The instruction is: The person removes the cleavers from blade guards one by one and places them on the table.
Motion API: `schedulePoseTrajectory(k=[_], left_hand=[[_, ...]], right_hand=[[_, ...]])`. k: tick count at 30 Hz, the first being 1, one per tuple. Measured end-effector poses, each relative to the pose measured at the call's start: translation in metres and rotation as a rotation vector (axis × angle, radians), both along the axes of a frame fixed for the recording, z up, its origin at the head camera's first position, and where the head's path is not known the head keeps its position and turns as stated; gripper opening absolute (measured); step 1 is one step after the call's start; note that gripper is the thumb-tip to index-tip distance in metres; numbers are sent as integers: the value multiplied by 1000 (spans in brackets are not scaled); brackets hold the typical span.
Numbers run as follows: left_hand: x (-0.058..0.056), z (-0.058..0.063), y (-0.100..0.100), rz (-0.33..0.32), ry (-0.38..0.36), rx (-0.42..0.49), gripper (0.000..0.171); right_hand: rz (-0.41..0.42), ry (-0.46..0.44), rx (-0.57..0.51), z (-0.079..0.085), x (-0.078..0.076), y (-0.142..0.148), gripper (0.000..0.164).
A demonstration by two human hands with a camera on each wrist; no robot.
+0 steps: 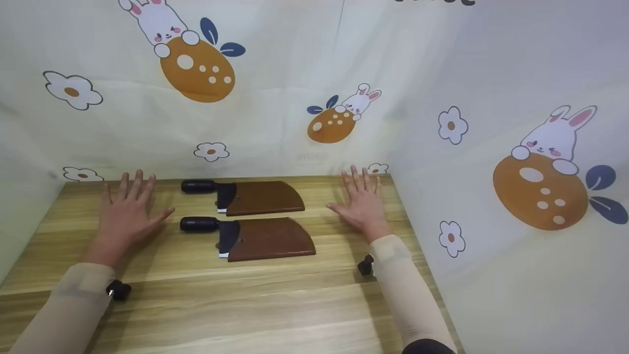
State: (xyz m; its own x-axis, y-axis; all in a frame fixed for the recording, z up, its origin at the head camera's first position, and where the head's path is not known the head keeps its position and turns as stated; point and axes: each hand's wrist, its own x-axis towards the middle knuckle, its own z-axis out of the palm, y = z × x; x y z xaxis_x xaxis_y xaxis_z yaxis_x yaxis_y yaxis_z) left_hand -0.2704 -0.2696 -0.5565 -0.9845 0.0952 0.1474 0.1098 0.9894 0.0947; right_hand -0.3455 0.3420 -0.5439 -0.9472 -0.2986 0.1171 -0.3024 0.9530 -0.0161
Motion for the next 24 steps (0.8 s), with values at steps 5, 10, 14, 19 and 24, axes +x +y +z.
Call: schedulePoseTrajectory(k=[5, 10, 14, 19, 24], left_hand=[[8, 0, 5, -11, 22, 1, 104], [13, 1, 10, -20, 32, -14, 103], [15, 3, 17, -35, 17, -22, 102], [16, 6, 27, -57, 18, -9, 102], [20, 4, 36, -95, 42, 3, 103]], right_hand=[[13, 0, 4, -2, 5, -5, 107], [53, 10, 1, -3, 8, -10, 108], [85, 24, -4, -3, 13, -13, 109], [132, 55, 23, 1, 19, -19, 108], [187, 50, 13, 3, 26, -28, 109]])
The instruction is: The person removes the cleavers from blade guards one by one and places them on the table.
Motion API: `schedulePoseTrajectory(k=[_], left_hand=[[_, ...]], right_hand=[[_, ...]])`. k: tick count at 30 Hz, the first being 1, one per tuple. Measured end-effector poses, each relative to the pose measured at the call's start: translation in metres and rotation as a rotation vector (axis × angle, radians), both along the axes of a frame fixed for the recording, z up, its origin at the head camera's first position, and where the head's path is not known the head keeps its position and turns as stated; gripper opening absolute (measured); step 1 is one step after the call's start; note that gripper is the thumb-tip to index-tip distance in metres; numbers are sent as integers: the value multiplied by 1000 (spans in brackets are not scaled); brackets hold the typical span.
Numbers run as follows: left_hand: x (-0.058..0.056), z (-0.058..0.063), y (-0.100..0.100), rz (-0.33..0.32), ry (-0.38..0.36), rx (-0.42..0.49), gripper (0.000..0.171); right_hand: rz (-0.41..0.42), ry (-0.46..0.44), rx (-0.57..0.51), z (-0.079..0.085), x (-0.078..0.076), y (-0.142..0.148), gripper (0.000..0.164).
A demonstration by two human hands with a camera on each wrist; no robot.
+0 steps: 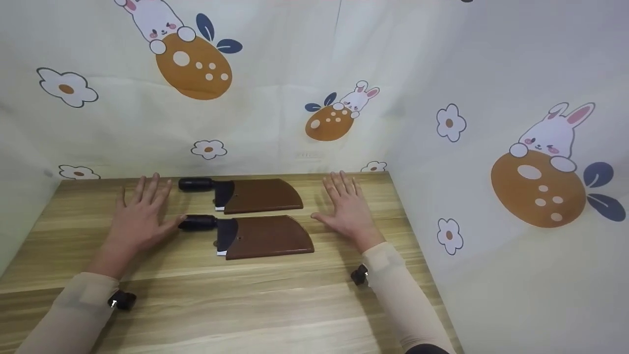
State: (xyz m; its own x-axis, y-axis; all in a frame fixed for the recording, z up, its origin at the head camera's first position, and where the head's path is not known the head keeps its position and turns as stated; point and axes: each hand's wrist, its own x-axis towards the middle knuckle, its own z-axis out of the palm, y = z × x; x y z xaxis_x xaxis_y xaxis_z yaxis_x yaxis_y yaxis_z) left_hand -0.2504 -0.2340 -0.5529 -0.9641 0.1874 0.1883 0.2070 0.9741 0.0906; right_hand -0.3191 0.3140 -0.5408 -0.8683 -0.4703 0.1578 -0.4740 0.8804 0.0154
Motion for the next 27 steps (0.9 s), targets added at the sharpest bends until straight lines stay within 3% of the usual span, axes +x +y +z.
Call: schedulePoseTrajectory(k=[11, 19, 27], left_hand=[[2, -5, 15, -70, 13, -48, 104], [1, -7, 26, -154, 23, 7, 98], [0, -10, 35, -190, 37, 40, 93]], right_hand=[[63, 41, -3, -6, 13, -17, 110], [116, 40, -25, -10, 22, -29, 110], [150, -16, -78, -15, 27, -41, 110]])
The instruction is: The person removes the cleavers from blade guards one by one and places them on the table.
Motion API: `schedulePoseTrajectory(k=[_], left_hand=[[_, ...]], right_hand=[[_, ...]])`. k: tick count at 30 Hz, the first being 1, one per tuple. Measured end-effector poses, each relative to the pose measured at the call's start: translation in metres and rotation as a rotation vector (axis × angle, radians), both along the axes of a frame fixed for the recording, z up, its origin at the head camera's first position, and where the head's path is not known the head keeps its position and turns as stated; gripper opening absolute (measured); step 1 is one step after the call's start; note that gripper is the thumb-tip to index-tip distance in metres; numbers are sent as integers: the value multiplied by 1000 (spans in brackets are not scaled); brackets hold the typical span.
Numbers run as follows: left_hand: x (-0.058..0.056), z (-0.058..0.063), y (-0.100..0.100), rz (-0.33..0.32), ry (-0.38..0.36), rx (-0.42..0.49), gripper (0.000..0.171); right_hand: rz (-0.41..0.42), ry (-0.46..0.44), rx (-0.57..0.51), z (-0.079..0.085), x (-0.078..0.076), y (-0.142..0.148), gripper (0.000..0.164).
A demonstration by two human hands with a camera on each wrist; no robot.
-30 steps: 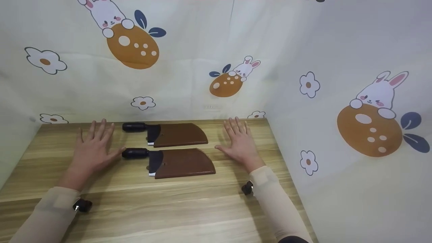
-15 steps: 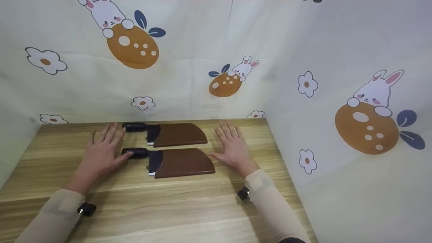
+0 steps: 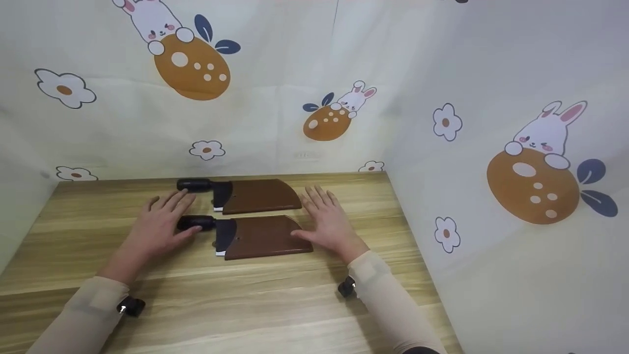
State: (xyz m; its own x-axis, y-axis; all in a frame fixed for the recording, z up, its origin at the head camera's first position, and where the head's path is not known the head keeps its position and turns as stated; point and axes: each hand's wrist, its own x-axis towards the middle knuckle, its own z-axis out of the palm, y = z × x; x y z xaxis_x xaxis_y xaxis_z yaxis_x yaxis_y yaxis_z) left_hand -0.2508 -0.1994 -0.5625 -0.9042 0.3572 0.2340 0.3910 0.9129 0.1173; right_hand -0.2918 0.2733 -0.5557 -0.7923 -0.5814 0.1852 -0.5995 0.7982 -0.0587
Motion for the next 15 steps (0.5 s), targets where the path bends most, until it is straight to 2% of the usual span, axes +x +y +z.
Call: schedulePoseTrajectory(k=[7, 15], left_hand=[[-5, -5, 8, -33, -8, 58, 89], [-10, -8, 15, -50, -66, 114, 79]], right_hand=[[40, -82, -102, -2, 4, -11, 109], [75, -145, -115, -5, 5, -27, 107]])
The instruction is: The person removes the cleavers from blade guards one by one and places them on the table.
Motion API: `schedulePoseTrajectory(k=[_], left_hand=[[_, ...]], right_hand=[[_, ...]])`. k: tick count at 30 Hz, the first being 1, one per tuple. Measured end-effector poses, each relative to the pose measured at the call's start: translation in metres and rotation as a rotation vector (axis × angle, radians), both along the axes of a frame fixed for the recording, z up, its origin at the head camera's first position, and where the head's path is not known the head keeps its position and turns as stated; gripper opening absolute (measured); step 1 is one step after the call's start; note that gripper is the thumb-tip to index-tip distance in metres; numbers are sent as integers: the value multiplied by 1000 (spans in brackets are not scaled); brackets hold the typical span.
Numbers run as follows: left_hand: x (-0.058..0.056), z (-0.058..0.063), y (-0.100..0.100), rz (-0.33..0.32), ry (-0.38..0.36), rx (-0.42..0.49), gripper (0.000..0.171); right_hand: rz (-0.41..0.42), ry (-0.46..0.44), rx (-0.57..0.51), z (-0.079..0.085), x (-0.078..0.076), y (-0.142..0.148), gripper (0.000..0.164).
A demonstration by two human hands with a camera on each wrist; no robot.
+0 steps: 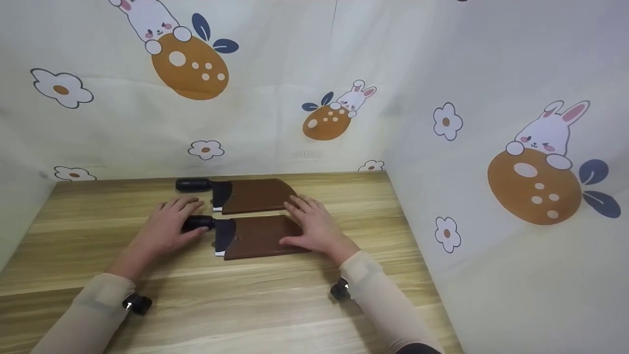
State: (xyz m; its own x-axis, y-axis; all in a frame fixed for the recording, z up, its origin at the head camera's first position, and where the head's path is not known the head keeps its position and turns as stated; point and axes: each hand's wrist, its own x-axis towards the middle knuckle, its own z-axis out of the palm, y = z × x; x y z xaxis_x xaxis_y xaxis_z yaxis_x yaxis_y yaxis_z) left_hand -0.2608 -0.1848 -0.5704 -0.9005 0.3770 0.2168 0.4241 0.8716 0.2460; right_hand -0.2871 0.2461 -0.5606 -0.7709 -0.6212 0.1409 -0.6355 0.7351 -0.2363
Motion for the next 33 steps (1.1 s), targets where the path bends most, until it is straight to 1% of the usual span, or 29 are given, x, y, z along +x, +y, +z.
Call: schedulePoseTrajectory(k=[4, 8, 13, 16, 22, 24, 27, 33], left_hand=[[-1, -1, 1, -29, -43, 54, 74], [-2, -2, 2, -74, -75, 118, 67], [-5, -3, 3, -106, -93, 163, 61], [-7, -6, 3, -115, -95, 172, 57], [-12, -11, 4, -147, -64, 171, 49], [-13, -10, 6, -151, -76, 175, 48], [-14, -9, 8, -145, -115, 177, 47], [-16, -10, 11, -143, -155, 195, 45]], right_hand=[[33, -17, -16, 0, 1, -11, 104], [66, -16, -22, -1, 2, -20, 102], [94, -28, -13, -3, 2, -31, 102], [114, -27, -6, -5, 3, -38, 102], [133, -30, 18, -7, 4, -50, 105], [135, -38, 40, -7, 4, -54, 107], [148, -42, 65, -9, 4, -61, 109], [167, -52, 84, -13, 8, -74, 110]])
